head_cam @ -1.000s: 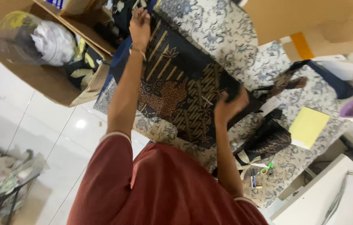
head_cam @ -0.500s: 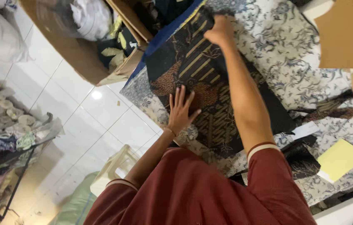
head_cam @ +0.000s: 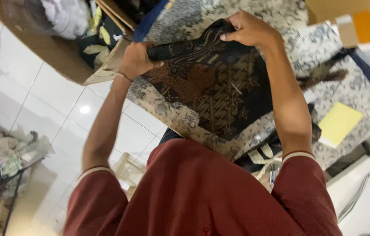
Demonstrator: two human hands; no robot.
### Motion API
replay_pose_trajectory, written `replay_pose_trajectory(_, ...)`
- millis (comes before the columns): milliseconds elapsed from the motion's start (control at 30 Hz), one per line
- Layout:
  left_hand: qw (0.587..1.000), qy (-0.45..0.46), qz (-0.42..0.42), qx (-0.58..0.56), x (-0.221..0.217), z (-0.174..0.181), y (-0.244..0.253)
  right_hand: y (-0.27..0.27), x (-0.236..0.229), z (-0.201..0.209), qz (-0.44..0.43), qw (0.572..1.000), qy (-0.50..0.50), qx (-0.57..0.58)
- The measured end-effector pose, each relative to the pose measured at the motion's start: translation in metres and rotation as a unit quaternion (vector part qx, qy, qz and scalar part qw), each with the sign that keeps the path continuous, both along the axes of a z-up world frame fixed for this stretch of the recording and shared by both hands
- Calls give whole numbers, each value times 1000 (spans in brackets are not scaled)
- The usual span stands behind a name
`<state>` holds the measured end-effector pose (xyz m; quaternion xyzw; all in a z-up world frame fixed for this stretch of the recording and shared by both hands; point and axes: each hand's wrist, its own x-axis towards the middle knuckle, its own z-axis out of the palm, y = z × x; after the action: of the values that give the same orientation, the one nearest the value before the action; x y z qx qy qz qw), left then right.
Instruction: The person assembles a tote bag by attaching a ribbon, folding and aligning fabric pieces, and writing on a label with a pen. They then attach the label to the bag and place the finished item into a cardboard box.
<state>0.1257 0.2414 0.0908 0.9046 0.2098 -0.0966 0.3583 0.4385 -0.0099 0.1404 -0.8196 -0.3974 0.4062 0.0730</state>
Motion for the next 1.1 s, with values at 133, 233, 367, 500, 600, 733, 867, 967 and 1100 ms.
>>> replay_pose_trajectory(133,989,9,-141,-47,-5,36,-84,-60,-13,9,-87,953,139,254)
replay_pose_trajectory(233,966,138,-146,-163,-2,50,-189,-134,0,-5,-51,862,217,456)
replay_pose_trajectory(367,959,19,-281,-27,11,42,-328,-239,-6,-35,-182,885,133,408)
replay_pose_trajectory(500,947,-14,-303,-103,17,-12,-399,-287,-28,-59,-331,920,58,200)
replay_pose_trajectory(600,947,-7,-316,-54,34,-59,-424,-292,-37,-66,-396,906,88,123)
replay_pose_trajectory(733,943,106,-306,-72,36,-93,-434,-309,-27,-64,-501,844,144,124)
replay_pose_trajectory(867,955,58,-283,-60,27,-105,-436,-305,-45,-79,-610,771,-98,153)
replay_pose_trajectory(967,957,5,-283,-58,20,-104,-434,-252,-86,-100,-516,752,-249,326)
replay_pose_trajectory(1100,935,-135,-293,-145,-3,-76,-409,-149,-141,-128,-248,808,-432,314)
